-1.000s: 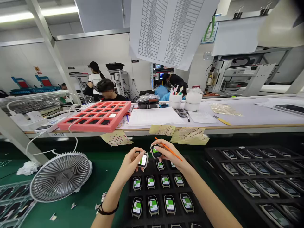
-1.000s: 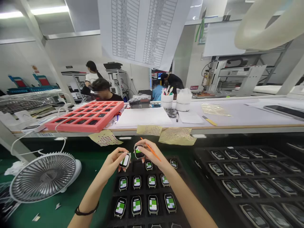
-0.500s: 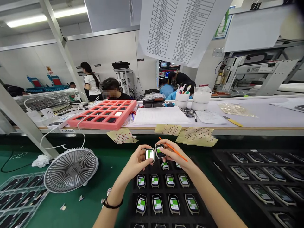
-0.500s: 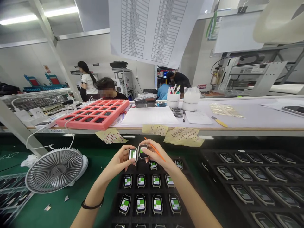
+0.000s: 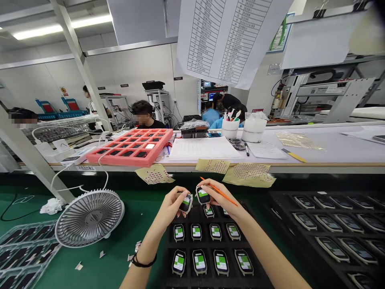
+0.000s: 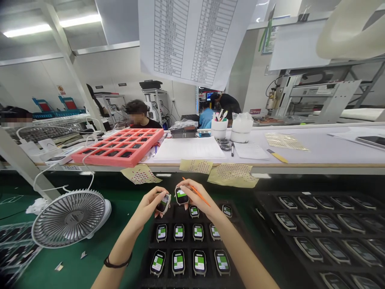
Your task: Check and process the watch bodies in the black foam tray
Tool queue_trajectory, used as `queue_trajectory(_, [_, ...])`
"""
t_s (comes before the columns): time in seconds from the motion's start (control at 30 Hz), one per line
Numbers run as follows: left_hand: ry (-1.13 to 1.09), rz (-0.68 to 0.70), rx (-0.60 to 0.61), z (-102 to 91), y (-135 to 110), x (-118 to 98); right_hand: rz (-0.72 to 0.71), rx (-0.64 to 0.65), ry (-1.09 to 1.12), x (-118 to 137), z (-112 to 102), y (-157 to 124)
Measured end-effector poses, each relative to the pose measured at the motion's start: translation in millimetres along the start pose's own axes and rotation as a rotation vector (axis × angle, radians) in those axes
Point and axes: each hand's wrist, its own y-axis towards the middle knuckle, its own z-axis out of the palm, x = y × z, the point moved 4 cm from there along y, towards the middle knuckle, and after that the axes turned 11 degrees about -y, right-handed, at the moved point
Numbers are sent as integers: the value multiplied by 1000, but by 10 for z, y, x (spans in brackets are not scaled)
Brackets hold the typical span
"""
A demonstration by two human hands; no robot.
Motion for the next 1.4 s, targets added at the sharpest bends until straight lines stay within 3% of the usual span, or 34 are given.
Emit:
queue_trajectory(0.43, [-31,49,61,11,-29,-57,-32,36,12,49,-21,-30])
queue_trajectory(0.87, [17,20,47,1,-24,-41,-22,27,1,10,-10,-15])
queue_trajectory(1.1, [-15,25,102,11,-38,-44,-79,96,-25,16,-24,-31])
queue_trajectory(1.4, [-5,30,38,-6,-24,-55,-43,54,-20,23,-46,-20])
